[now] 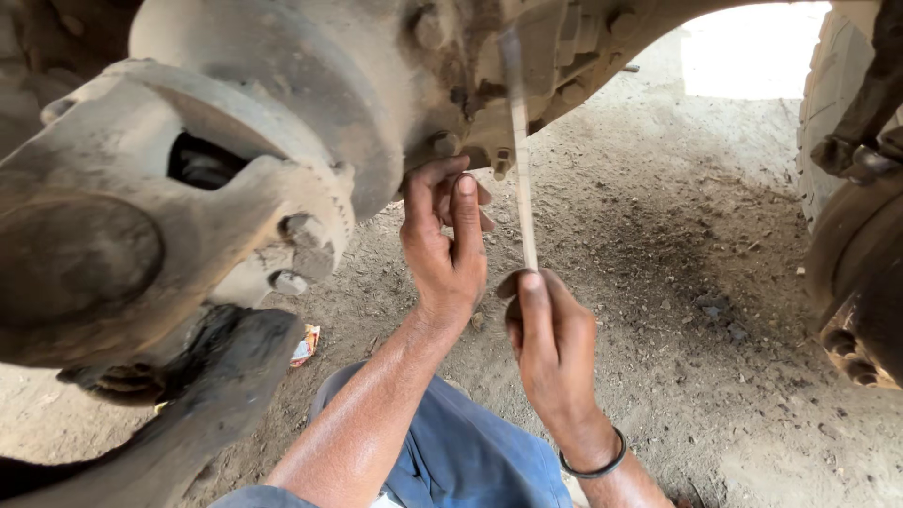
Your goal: The person uses a screwdriver to pry and adjust components on the underside of a vehicle's rear axle and suspension. The person works on multiple bolts and brackets, applying leverage to loosen or reposition parts.
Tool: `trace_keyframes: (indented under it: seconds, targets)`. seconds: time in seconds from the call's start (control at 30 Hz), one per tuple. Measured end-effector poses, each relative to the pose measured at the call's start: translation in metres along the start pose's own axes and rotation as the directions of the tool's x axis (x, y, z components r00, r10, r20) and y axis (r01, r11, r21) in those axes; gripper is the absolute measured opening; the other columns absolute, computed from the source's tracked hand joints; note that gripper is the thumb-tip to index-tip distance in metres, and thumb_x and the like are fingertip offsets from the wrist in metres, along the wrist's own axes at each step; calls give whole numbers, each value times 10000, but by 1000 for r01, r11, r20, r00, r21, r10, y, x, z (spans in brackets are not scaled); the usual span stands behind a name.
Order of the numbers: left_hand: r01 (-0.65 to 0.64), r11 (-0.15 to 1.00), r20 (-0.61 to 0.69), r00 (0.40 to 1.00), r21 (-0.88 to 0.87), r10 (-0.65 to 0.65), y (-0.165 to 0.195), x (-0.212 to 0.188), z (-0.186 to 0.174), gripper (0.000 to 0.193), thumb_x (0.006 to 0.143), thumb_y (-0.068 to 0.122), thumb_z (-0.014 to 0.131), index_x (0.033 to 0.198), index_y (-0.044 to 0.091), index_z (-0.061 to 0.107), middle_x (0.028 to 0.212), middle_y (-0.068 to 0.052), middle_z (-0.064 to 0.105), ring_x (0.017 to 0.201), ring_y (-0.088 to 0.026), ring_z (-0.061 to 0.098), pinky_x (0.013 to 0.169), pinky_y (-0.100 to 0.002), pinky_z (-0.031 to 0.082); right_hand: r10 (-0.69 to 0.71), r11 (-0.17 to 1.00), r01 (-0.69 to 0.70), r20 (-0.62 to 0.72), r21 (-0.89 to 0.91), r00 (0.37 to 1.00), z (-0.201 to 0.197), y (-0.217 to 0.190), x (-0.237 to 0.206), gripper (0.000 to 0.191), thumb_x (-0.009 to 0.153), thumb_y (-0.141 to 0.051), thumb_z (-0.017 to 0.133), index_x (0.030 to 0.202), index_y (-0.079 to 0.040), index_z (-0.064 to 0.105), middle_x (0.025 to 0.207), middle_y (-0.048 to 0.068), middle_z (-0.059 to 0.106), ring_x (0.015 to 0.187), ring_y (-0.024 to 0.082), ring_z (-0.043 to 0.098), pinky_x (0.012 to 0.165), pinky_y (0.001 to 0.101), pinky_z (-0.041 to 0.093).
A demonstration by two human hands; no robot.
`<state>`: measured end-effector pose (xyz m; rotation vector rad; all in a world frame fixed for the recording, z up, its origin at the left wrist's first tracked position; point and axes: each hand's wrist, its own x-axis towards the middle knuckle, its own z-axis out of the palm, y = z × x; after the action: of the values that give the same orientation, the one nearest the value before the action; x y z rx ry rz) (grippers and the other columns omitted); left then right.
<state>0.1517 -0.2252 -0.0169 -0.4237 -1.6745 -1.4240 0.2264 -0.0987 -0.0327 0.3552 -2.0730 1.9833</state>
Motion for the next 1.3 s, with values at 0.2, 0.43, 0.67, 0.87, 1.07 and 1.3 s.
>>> trace_keyframes:
  seconds: [0.2,0.43,0.67,0.87,1.07,1.3]
  targets:
    - [70,994,-35,997,-78,-73,1,-2,-2,232,1169,217,407,1229,46,553,849,-16,625,704,-62,613,556,-221,552,-198,979,195,-50,-65,979,16,21,-11,444,1145,-316,399,841,-43,574,606,-29,509,500,48,455,437,236,349]
    - [171,984,-52,983,-52,-174,4,-8,0,236,1166,260,424,1104,59,530,747,10,520,619,-30,482,513,-225,379,-21,996,10,-128,-87,992,19,45,-24,468,1115,-330,398,760,-61,541,566,-21,472,468,81,408,431,300,319]
    - [139,990,-113,984,22,-135,-2,-14,2,235,1183,264,436,1086,73,532,795,1,502,679,-49,463,556,-257,381,159,982,-164,-57,-98,986,27,56,-41,522,1124,-338,398,716,-49,544,546,-14,454,467,98,389,432,311,316]
    - [44,999,-112,993,-18,-46,-7,-13,3,190,1204,227,444,1239,44,485,851,-20,568,752,-70,548,622,-258,435,-166,960,145,-68,-241,984,27,50,-50,380,1100,-298,405,925,-48,631,551,-35,467,460,63,444,438,284,346]
    - [70,996,-105,992,47,-65,-5,-12,3,369,1144,167,425,1460,-16,369,1027,-105,614,800,-123,622,609,-267,507,-159,941,120,-101,-316,982,16,37,-40,355,1078,-227,445,1320,-27,613,588,-33,577,466,36,515,394,242,385]
    - [186,982,-114,976,-2,-185,-8,-10,5,427,1116,166,399,1519,57,311,978,23,664,744,-48,656,573,-220,549,-173,884,124,-69,-450,982,17,28,-37,317,1062,-183,527,1303,-28,662,606,-18,560,463,47,497,415,260,367]
